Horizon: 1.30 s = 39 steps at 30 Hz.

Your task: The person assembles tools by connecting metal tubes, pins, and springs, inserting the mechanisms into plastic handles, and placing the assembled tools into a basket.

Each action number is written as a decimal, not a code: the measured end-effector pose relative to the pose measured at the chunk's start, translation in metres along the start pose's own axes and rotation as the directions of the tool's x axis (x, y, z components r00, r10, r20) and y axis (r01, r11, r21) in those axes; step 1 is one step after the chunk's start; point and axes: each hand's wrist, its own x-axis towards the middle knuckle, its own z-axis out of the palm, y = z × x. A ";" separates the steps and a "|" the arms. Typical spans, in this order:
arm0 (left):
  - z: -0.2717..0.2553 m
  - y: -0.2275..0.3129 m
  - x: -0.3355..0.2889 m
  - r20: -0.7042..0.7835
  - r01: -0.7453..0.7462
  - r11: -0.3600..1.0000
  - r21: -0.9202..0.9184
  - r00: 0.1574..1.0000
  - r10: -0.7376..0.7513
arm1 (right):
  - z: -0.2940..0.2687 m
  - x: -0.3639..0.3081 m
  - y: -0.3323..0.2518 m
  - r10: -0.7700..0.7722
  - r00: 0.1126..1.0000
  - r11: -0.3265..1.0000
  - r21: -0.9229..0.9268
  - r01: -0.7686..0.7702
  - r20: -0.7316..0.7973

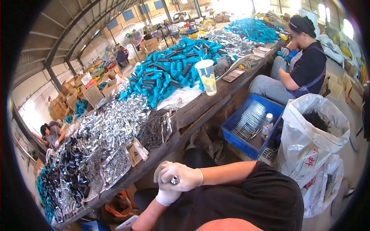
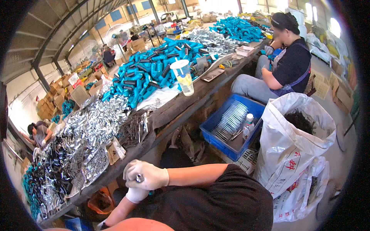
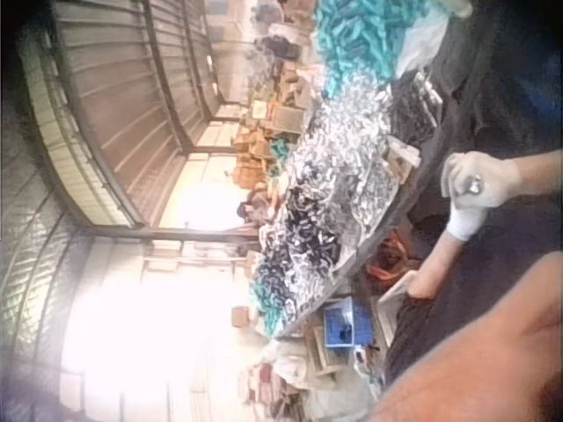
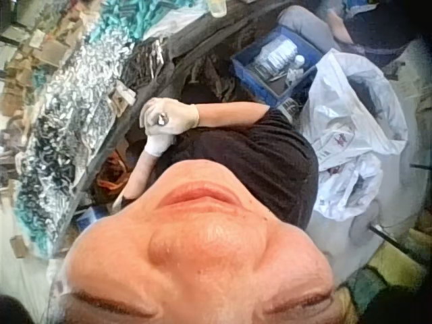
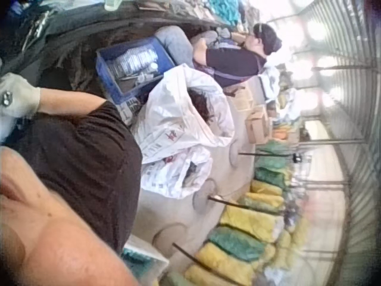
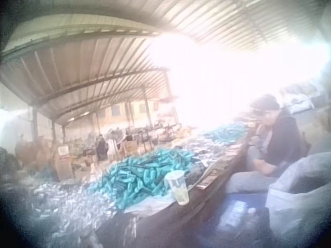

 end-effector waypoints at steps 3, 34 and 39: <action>0.006 -0.031 -0.021 -0.064 0.102 0.994 -0.037 0.993 -0.104 | 0.015 0.002 0.020 0.028 0.979 0.991 -0.123 -0.054 -0.203; 0.014 -0.035 -0.023 -0.280 0.216 0.765 -0.607 0.843 -0.460 | 0.029 -0.007 0.051 0.284 0.959 0.925 -0.266 -0.273 0.004; -0.030 -0.048 -0.035 -0.060 -0.168 -0.041 -0.985 0.555 -0.829 | 0.006 -0.040 0.071 0.633 0.621 0.756 -0.542 -0.367 0.463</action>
